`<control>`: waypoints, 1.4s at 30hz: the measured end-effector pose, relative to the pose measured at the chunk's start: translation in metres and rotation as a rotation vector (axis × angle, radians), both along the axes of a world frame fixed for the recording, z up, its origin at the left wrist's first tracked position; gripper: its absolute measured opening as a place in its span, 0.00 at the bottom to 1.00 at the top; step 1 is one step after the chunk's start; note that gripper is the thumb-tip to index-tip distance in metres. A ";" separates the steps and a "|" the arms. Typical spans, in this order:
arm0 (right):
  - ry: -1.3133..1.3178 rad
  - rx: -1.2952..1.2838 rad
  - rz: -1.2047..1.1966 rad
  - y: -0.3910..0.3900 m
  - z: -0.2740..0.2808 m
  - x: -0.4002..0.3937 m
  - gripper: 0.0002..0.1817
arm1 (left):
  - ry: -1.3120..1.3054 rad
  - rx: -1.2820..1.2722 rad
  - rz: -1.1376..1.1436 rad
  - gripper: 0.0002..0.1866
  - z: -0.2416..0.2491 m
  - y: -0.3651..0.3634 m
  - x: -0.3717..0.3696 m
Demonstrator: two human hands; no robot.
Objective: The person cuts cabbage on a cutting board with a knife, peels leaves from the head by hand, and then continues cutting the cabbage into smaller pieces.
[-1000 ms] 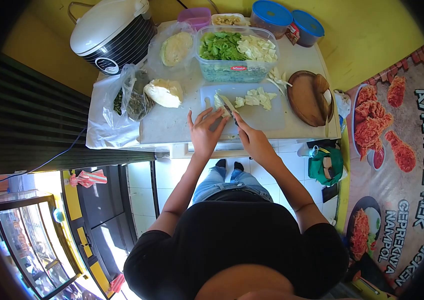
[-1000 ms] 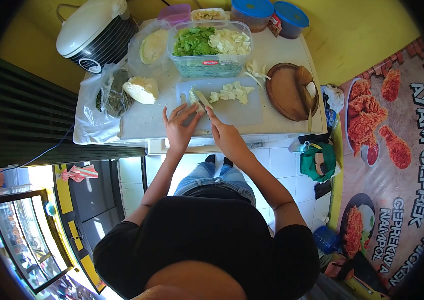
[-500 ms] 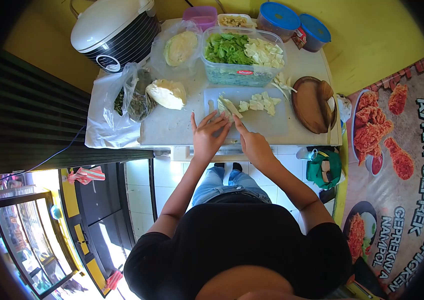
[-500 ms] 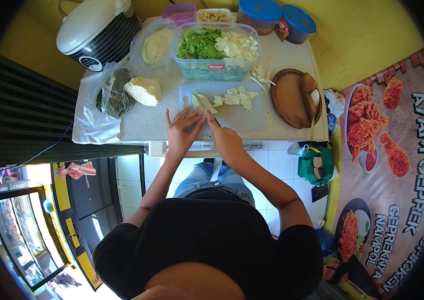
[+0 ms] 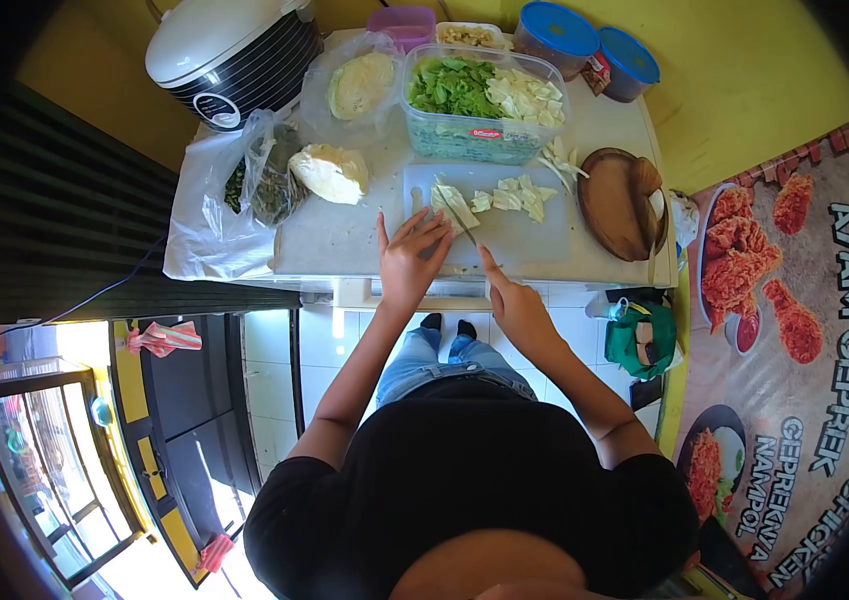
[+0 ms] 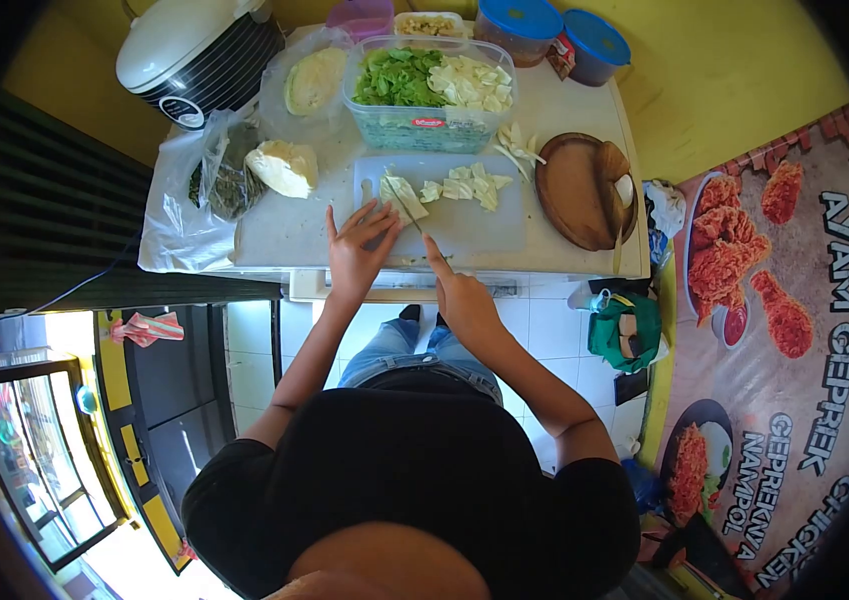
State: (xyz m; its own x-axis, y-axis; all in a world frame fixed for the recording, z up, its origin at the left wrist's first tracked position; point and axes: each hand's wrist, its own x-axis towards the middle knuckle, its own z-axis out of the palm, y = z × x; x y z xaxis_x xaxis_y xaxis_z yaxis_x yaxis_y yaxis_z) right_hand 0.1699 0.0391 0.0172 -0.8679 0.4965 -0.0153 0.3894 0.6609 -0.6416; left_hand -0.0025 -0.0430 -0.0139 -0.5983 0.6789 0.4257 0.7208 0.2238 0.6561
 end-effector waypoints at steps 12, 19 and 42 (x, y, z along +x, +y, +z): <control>0.056 -0.099 -0.057 -0.002 0.012 0.001 0.33 | 0.007 0.014 -0.027 0.09 -0.001 -0.001 -0.002; -0.114 -0.046 -0.047 -0.003 0.036 -0.009 0.30 | 0.013 0.029 -0.017 0.09 -0.002 0.000 0.000; -0.078 0.013 -0.044 -0.006 0.008 -0.023 0.34 | -0.021 0.017 -0.018 0.08 0.001 -0.002 0.000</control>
